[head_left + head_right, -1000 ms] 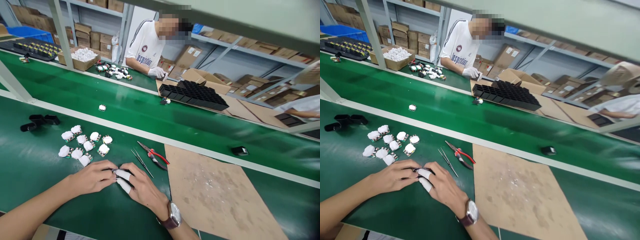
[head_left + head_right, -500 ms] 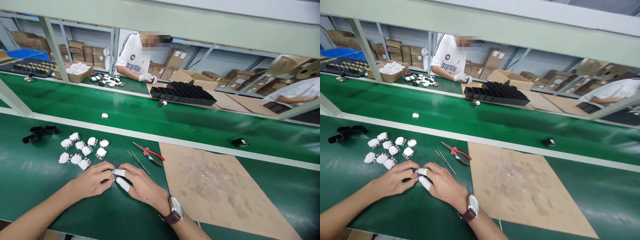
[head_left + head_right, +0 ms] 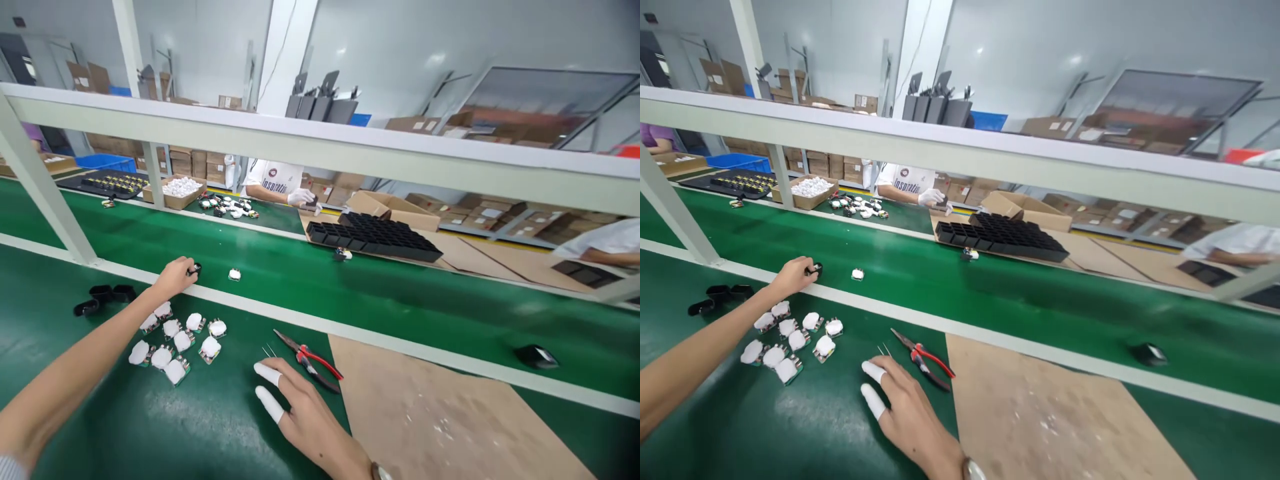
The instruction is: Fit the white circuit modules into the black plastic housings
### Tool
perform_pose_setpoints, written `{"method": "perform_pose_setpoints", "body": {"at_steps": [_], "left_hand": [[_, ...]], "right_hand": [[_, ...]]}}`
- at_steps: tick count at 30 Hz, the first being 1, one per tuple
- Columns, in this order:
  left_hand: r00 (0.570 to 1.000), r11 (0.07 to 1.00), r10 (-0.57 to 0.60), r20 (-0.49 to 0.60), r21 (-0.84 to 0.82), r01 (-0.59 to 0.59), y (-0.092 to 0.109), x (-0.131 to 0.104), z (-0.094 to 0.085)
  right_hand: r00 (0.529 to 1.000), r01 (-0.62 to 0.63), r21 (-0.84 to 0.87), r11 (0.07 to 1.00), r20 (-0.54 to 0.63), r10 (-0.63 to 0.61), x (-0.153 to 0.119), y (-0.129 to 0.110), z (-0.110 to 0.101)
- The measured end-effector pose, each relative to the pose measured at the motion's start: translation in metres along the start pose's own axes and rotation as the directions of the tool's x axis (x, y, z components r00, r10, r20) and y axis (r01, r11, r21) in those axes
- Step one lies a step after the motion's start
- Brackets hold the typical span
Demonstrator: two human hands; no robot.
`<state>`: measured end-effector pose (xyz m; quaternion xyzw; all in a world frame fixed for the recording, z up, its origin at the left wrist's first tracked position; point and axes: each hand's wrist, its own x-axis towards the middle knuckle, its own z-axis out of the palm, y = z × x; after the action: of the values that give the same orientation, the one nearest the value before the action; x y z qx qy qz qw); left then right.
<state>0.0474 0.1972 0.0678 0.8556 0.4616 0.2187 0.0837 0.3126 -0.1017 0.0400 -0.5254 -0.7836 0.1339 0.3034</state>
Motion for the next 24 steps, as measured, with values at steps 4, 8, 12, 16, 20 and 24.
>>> {"method": "perform_pose_setpoints", "body": {"at_steps": [4, 8, 12, 16, 20, 24], "left_hand": [[0.996, 0.995, -0.084, 0.029, 0.053, 0.082, -0.034, 0.018, 0.000], [0.996, 0.995, -0.068, 0.065, 0.083, 0.063, -0.062, -0.001, -0.034], [0.983, 0.977, -0.147, 0.110, 0.170, 0.127, -0.097, -0.038, -0.088], [0.957, 0.943, -0.242, 0.159, 0.270, 0.194, -0.113, -0.080, -0.110], [0.955, 0.929, -0.256, 0.152, 0.310, 0.200, -0.106, -0.097, -0.102], [0.983, 0.964, -0.151, 0.108, 0.235, 0.122, -0.067, -0.101, -0.098]], "right_hand": [[0.999, -0.052, -0.103, 0.993, -0.014, 0.051, 0.030, 0.029, 0.001], [0.984, -0.177, -0.239, 0.955, -0.005, 0.181, 0.087, 0.076, 0.007], [0.966, -0.253, -0.264, 0.931, -0.019, 0.258, 0.155, 0.118, 0.023], [0.965, -0.259, -0.263, 0.929, -0.036, 0.259, 0.207, 0.134, 0.039], [0.986, -0.164, -0.236, 0.958, -0.014, 0.166, 0.214, 0.114, 0.043], [0.999, -0.051, -0.193, 0.980, 0.000, 0.052, 0.153, 0.070, 0.037]]}}
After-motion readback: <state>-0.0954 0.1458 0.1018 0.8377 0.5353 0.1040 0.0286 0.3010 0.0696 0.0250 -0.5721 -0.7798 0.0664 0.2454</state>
